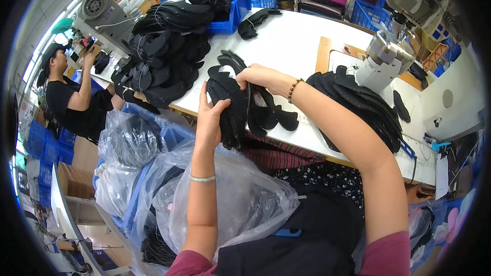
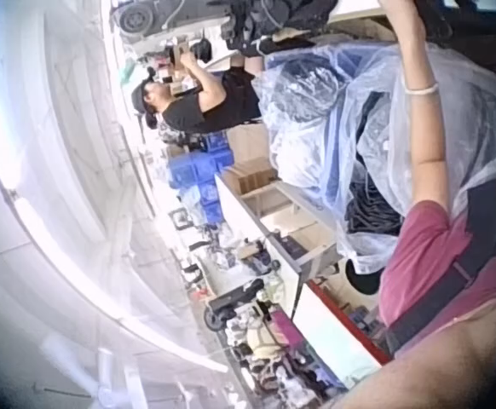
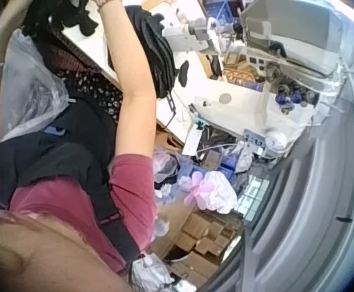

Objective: The operator organizes and bundles black shoe upper components using elastic bands in a manufacturing facility.

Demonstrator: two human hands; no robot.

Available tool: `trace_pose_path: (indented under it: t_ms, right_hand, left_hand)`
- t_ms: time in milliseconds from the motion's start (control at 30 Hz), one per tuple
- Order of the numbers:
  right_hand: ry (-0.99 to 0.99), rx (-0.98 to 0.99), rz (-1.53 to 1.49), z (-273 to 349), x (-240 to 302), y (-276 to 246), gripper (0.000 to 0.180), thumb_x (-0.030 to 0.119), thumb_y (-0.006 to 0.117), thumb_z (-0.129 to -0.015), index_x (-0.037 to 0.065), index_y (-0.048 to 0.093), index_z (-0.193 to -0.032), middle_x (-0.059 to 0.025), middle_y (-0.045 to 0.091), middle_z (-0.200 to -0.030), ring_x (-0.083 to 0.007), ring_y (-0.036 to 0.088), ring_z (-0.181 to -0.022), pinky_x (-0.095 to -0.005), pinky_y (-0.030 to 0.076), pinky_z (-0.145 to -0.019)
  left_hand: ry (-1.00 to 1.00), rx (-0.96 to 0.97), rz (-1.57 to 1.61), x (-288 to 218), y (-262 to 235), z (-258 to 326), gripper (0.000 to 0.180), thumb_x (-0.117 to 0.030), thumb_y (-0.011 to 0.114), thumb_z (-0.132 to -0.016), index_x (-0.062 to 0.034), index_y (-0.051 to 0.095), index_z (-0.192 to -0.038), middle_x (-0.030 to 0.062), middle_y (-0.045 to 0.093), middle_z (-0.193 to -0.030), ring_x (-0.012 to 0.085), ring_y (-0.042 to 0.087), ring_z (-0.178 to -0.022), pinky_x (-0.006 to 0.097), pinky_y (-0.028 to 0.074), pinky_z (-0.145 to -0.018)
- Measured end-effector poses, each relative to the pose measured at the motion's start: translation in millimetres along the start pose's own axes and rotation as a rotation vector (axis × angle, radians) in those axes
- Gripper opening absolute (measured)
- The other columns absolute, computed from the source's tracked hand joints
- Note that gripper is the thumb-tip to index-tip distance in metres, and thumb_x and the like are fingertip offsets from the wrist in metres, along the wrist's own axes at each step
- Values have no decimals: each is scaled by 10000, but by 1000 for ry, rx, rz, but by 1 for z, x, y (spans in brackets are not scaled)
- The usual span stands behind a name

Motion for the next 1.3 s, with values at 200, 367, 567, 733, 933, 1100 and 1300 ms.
trace_pose_path:
  t_ms: [200,367,567,733,933,1100,1300]
  right_hand:
    - [128,191,-27,16,15,19,399,344,773,-713,6,614,-854,-29,548,-656,-104,518,-507,-227,439,-467]
    - [2,141,146,19,14,30,472,371,755,-724,-22,626,-952,-55,598,-829,-114,538,-709,-270,448,-616]
    - [3,33,79,28,18,18,481,360,747,-737,-65,587,-895,-62,578,-739,-120,534,-614,-254,433,-530]
    - [-49,-11,22,29,11,24,506,377,752,-738,-53,541,-900,-39,548,-685,-87,515,-559,-204,393,-465]
    - [-41,-46,-25,35,11,16,572,350,723,-769,-123,550,-1042,-128,623,-861,-134,595,-740,-255,482,-636]
    - [-191,-84,-38,37,10,26,480,295,664,-776,-115,582,-1012,-132,632,-906,-150,596,-809,-259,484,-720]
    - [-225,-244,117,40,9,12,507,320,646,-733,-140,583,-937,-190,624,-847,-218,604,-769,-302,478,-713]
  left_hand:
    - [51,62,52,2,-2,-2,520,49,540,-846,-7,337,-1322,120,567,-1114,169,601,-928,274,513,-815]
    - [68,53,-82,2,-2,0,366,27,550,-873,32,478,-1231,67,593,-1086,120,574,-951,244,489,-811]
    - [38,130,42,0,-2,4,411,-3,504,-903,41,421,-1304,93,568,-1164,131,554,-1015,260,460,-879]
    - [130,140,-57,-1,10,5,479,-11,497,-897,43,365,-1355,104,519,-1247,151,524,-1086,267,432,-924]
    - [101,125,82,-8,13,13,496,-43,471,-917,65,325,-1378,122,457,-1346,181,459,-1206,292,353,-1020]
    - [148,62,92,0,15,15,468,-70,437,-946,76,321,-1375,135,426,-1381,189,406,-1269,295,305,-1066]
    - [109,114,209,3,24,15,466,-59,519,-931,37,375,-1363,102,499,-1311,142,494,-1165,284,380,-1005]
Point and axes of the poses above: each hand's wrist, its own z-axis away from the middle knuckle, its own y-axis out of the palm, x = y × z, the point moved 5 cm from there along -z, towards the middle knuckle
